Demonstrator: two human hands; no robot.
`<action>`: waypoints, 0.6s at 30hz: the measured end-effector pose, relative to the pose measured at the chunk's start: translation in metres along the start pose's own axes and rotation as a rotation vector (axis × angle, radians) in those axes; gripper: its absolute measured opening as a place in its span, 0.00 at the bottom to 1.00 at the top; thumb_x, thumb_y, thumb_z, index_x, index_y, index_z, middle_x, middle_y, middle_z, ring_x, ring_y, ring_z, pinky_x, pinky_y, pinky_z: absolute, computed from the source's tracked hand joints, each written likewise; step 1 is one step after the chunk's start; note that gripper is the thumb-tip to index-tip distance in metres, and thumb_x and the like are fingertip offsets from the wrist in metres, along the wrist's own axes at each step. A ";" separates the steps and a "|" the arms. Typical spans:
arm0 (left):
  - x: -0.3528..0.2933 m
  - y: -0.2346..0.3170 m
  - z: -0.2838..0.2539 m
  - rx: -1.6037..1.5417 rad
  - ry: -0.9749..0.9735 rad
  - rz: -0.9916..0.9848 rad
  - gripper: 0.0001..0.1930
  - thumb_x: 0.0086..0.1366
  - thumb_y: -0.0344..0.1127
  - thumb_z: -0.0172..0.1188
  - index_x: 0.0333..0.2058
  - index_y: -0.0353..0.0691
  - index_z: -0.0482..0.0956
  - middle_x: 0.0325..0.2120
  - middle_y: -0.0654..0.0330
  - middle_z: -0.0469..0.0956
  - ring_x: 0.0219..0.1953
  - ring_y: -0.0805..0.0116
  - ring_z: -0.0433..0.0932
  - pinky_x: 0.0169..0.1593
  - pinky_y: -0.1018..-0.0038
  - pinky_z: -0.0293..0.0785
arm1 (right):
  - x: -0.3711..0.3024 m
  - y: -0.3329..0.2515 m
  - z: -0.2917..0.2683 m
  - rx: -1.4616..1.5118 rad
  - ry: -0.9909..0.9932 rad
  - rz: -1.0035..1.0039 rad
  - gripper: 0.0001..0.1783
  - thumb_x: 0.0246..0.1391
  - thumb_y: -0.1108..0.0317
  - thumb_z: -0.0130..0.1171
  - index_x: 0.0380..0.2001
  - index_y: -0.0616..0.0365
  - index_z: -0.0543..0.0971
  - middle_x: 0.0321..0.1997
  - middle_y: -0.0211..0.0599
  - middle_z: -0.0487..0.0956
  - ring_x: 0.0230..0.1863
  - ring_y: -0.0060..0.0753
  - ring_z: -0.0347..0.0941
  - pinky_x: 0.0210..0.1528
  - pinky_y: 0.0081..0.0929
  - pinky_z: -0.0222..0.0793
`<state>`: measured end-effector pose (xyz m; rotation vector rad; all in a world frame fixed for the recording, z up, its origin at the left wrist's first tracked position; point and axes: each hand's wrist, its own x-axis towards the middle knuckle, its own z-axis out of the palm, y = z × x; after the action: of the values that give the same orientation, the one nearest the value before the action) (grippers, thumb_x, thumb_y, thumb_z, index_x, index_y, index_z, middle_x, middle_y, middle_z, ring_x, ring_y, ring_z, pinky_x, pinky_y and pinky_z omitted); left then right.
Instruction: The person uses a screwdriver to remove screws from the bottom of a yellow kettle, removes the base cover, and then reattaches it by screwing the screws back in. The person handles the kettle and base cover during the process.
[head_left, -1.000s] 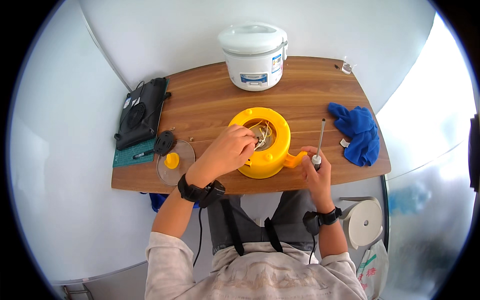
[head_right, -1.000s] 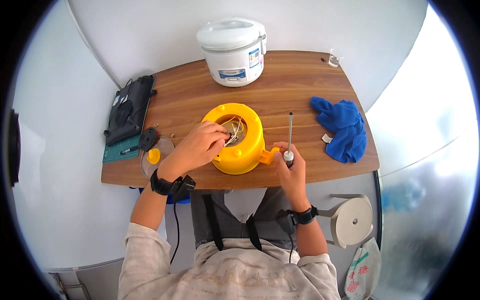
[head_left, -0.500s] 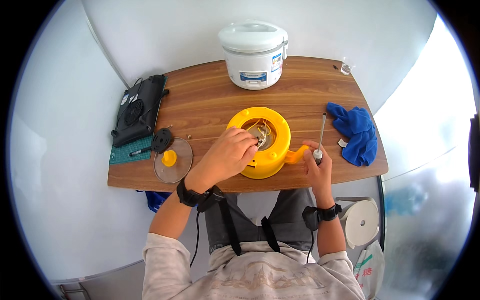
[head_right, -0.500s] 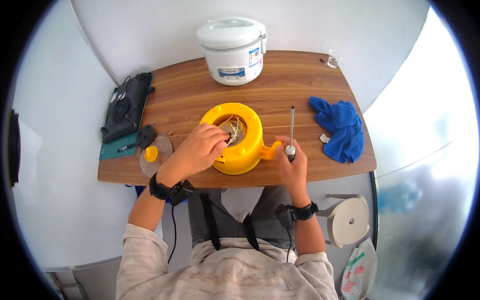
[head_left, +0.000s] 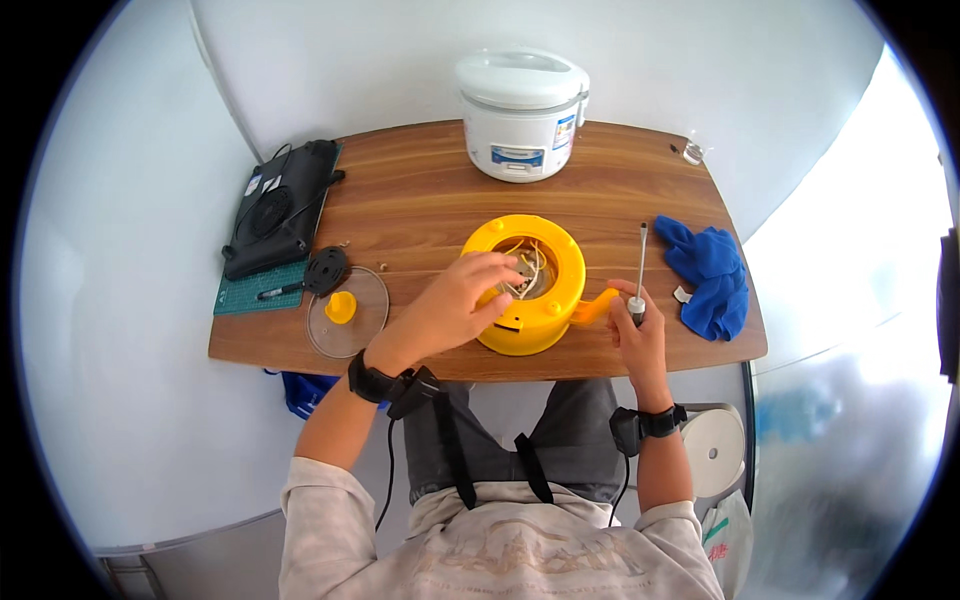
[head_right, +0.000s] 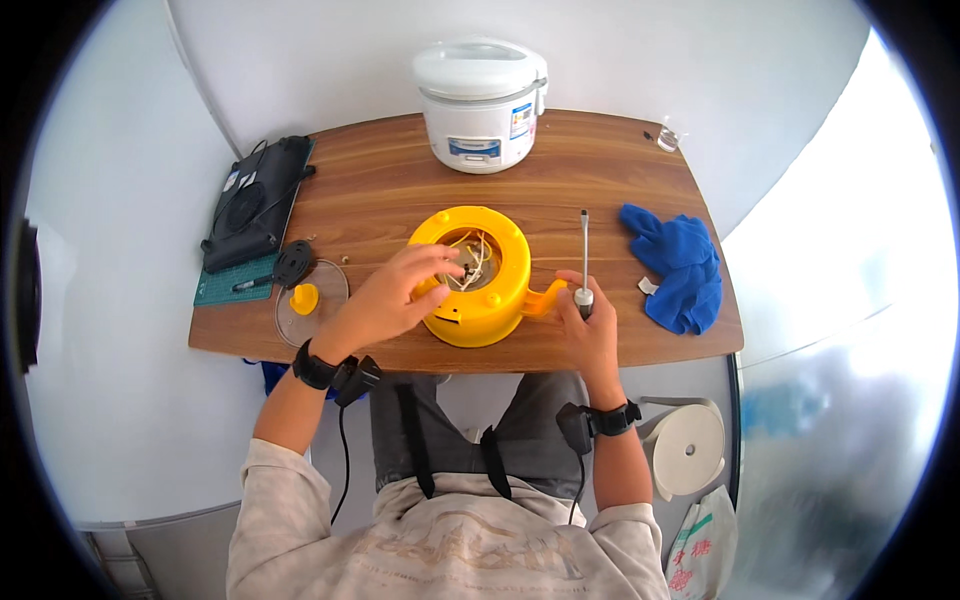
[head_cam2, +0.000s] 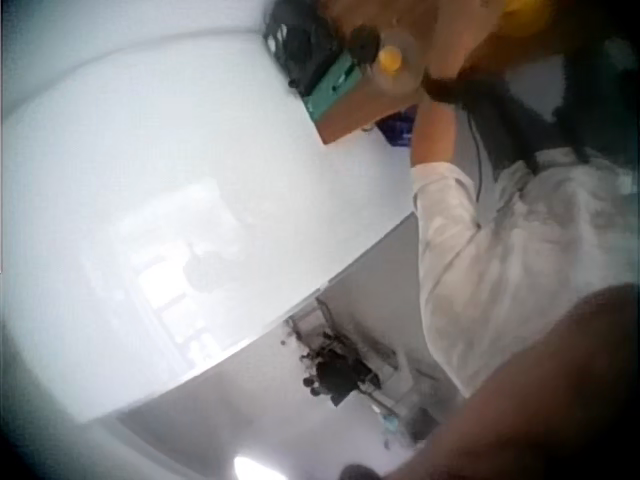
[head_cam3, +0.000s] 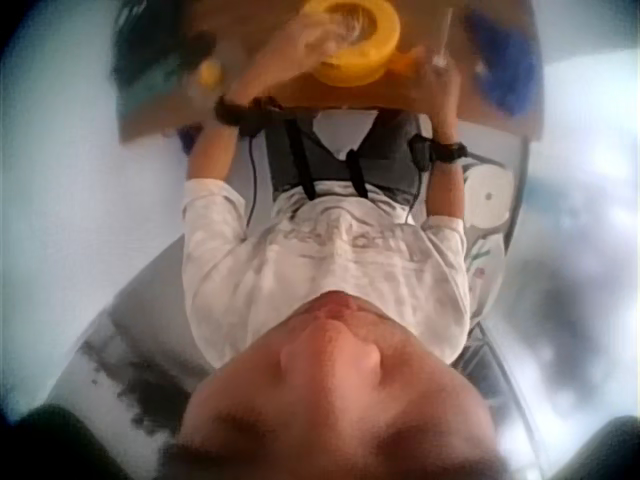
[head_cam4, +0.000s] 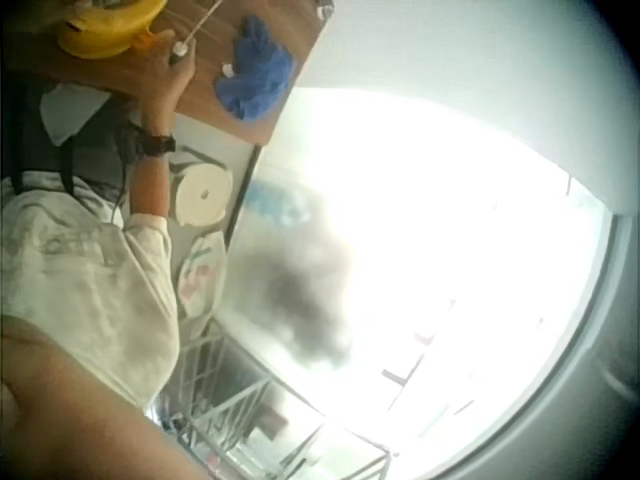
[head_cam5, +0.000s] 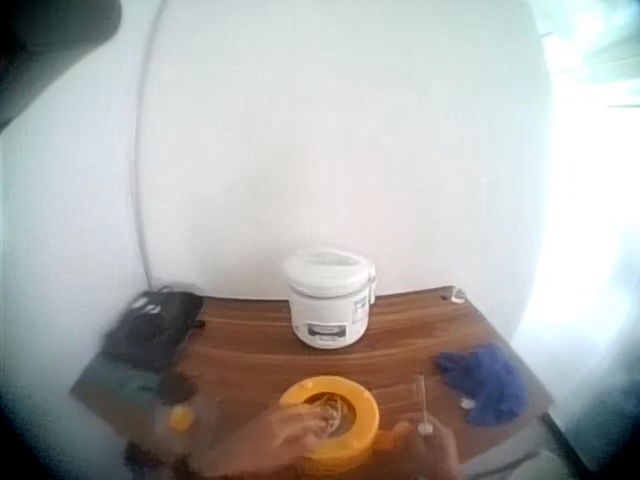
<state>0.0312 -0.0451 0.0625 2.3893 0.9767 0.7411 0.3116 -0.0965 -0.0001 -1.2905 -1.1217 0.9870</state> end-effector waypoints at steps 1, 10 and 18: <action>-0.002 -0.003 -0.005 -0.015 0.042 -0.027 0.13 0.72 0.36 0.55 0.49 0.39 0.81 0.53 0.50 0.78 0.60 0.55 0.74 0.65 0.62 0.68 | 0.000 0.000 -0.001 -0.016 0.005 0.006 0.13 0.67 0.68 0.56 0.52 0.60 0.79 0.24 0.19 0.70 0.24 0.10 0.63 0.25 0.14 0.57; -0.060 -0.114 -0.095 0.225 0.283 -0.504 0.12 0.68 0.36 0.59 0.47 0.38 0.80 0.48 0.50 0.80 0.55 0.49 0.76 0.57 0.61 0.73 | -0.001 -0.002 0.006 0.007 0.010 0.024 0.13 0.68 0.68 0.56 0.52 0.56 0.79 0.22 0.18 0.70 0.21 0.09 0.62 0.22 0.13 0.54; -0.101 -0.153 -0.105 0.265 0.213 -0.593 0.16 0.69 0.41 0.61 0.51 0.40 0.79 0.49 0.47 0.78 0.55 0.47 0.76 0.58 0.62 0.71 | 0.000 0.009 0.006 0.017 -0.019 0.001 0.12 0.67 0.68 0.57 0.52 0.56 0.79 0.22 0.18 0.70 0.21 0.08 0.62 0.22 0.12 0.53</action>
<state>-0.1718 0.0008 0.0215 2.0635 1.8604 0.6696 0.3063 -0.0945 -0.0094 -1.2711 -1.1250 1.0094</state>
